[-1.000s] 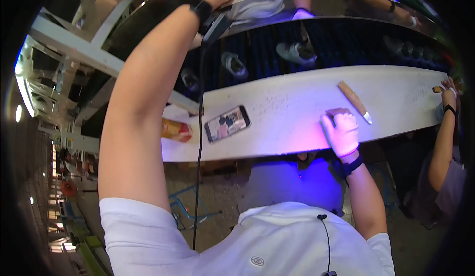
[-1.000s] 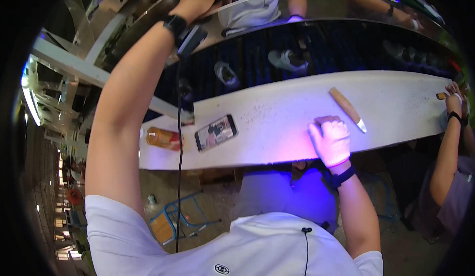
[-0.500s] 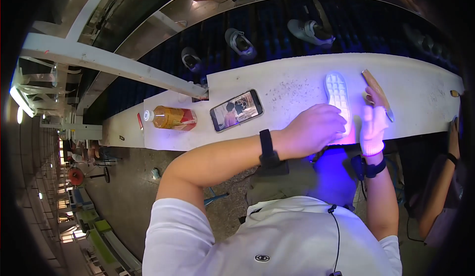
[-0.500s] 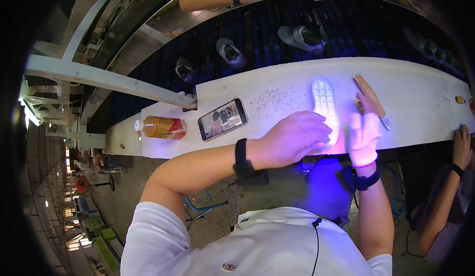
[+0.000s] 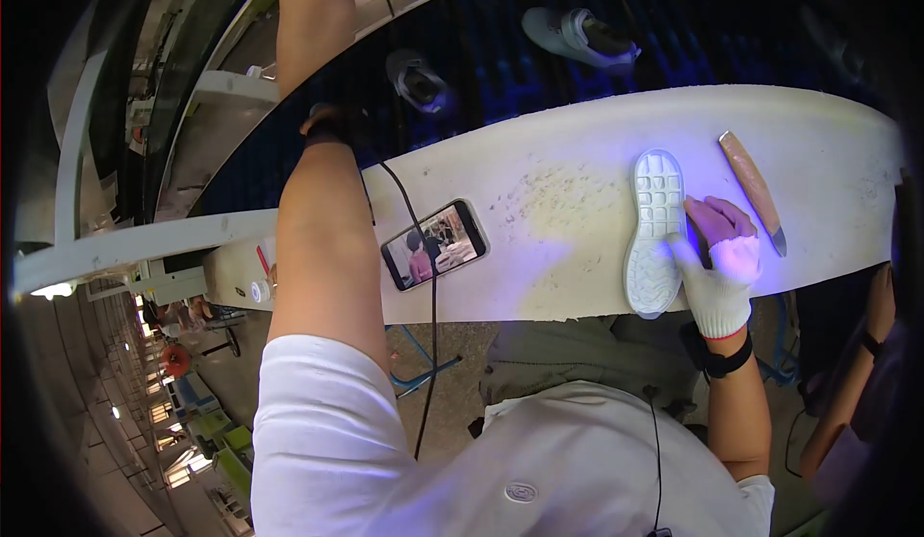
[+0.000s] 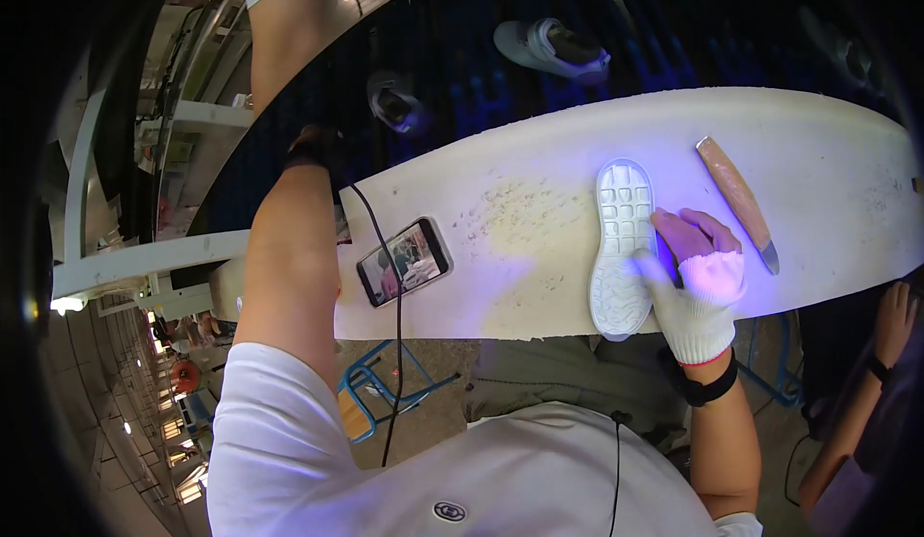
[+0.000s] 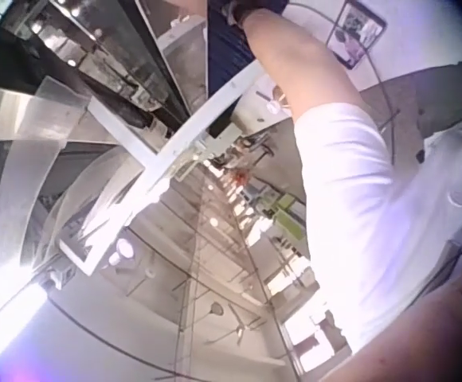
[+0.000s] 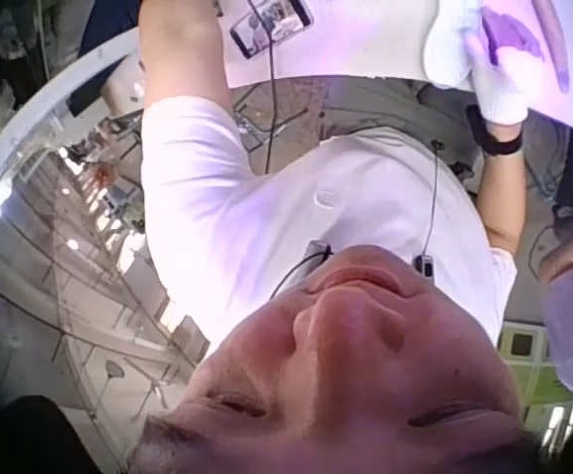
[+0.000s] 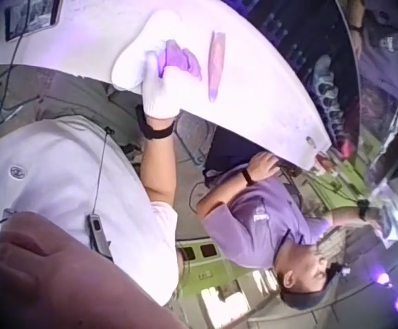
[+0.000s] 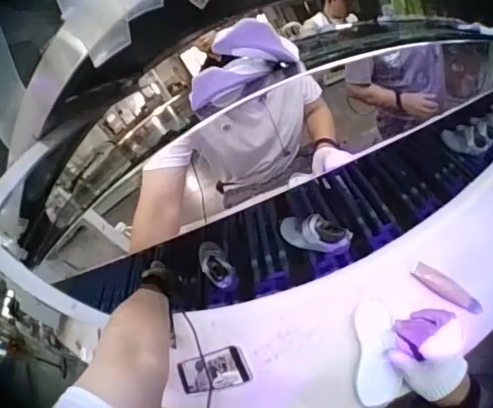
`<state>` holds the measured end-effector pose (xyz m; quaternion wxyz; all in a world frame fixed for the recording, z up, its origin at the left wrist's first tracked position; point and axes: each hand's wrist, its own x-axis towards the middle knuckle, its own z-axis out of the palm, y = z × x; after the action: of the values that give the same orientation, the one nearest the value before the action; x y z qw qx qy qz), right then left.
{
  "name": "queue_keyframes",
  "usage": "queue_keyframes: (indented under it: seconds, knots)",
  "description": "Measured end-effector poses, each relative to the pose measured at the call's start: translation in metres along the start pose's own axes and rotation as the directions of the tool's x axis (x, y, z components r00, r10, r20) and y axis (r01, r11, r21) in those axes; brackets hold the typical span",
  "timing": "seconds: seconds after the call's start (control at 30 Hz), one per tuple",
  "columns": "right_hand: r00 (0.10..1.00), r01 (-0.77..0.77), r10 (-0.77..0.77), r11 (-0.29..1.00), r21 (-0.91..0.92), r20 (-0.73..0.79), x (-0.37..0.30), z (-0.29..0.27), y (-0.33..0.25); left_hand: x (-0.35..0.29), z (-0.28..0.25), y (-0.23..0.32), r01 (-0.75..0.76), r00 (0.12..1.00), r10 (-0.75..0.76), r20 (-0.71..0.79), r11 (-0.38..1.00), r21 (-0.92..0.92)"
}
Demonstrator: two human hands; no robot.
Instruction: Inspecting or curing shoe components under a UV light and placing them on a conveyor belt.
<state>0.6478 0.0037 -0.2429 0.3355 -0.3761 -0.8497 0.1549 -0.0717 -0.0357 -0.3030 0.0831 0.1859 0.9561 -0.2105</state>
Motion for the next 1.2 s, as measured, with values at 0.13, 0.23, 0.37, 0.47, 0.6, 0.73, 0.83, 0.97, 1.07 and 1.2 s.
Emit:
queue_keyframes:
  seconds: [0.13, 0.23, 0.37, 0.47, 0.6, 0.73, 0.83, 0.97, 1.07, 1.2]
  knots:
    - [0.999, -0.001, 0.000, 1.000, 0.009, 0.039, 0.002, -0.005, 0.002, -0.010, 0.019, -0.007, 0.356, 0.920, -0.372, 0.121, 0.670, -0.652]
    - [1.000, 0.024, -0.024, 0.999, 0.025, -0.002, 0.001, -0.004, 0.001, -0.042, -0.012, 0.019, 0.174, 0.980, -0.197, -0.043, 0.934, -0.312]
    - [0.998, -0.042, 0.047, 0.994, 0.103, -0.050, -0.002, 0.003, 0.001, -0.111, -0.060, 0.043, -0.516, 0.837, 0.377, -0.397, 0.785, -0.342]
    - [0.984, -0.153, 0.164, 0.977, 0.146, -0.065, -0.015, -0.003, 0.017, -0.290, -0.100, 0.079, -0.782, 0.574, 0.709, -0.411, 0.324, -0.532]
    - [0.985, -0.166, 0.170, 0.961, 0.222, 0.001, -0.016, 0.006, 0.021, -0.440, -0.091, 0.056, -0.950, -0.298, 0.858, -0.418, -0.311, 0.038]
    - [0.987, -0.057, 0.043, 0.994, 0.090, 0.152, -0.035, -0.012, -0.001, -0.497, -0.026, 0.042, -0.932, -0.343, 0.825, -0.450, -0.238, 0.275]
    - [0.965, 0.160, -0.159, 0.987, 0.015, 0.209, -0.071, -0.035, -0.023, -0.534, 0.018, 0.025, -0.941, -0.309, 0.775, -0.551, -0.166, 0.295]
    - [0.969, 0.242, -0.242, 0.970, 0.006, 0.059, -0.082, -0.049, -0.008, -0.539, 0.062, 0.035, -0.915, -0.333, 0.756, -0.564, -0.113, 0.388]
    - [0.990, 0.101, -0.123, 0.961, 0.259, 0.071, -0.050, -0.089, -0.036, -0.531, 0.053, 0.043, -0.946, -0.308, 0.671, -0.674, -0.140, 0.292]
    - [0.944, -0.313, 0.310, 0.741, 0.594, 0.112, -0.046, -0.105, -0.038, -0.535, 0.000, 0.052, -0.973, -0.052, 0.479, -0.876, -0.223, -0.064]
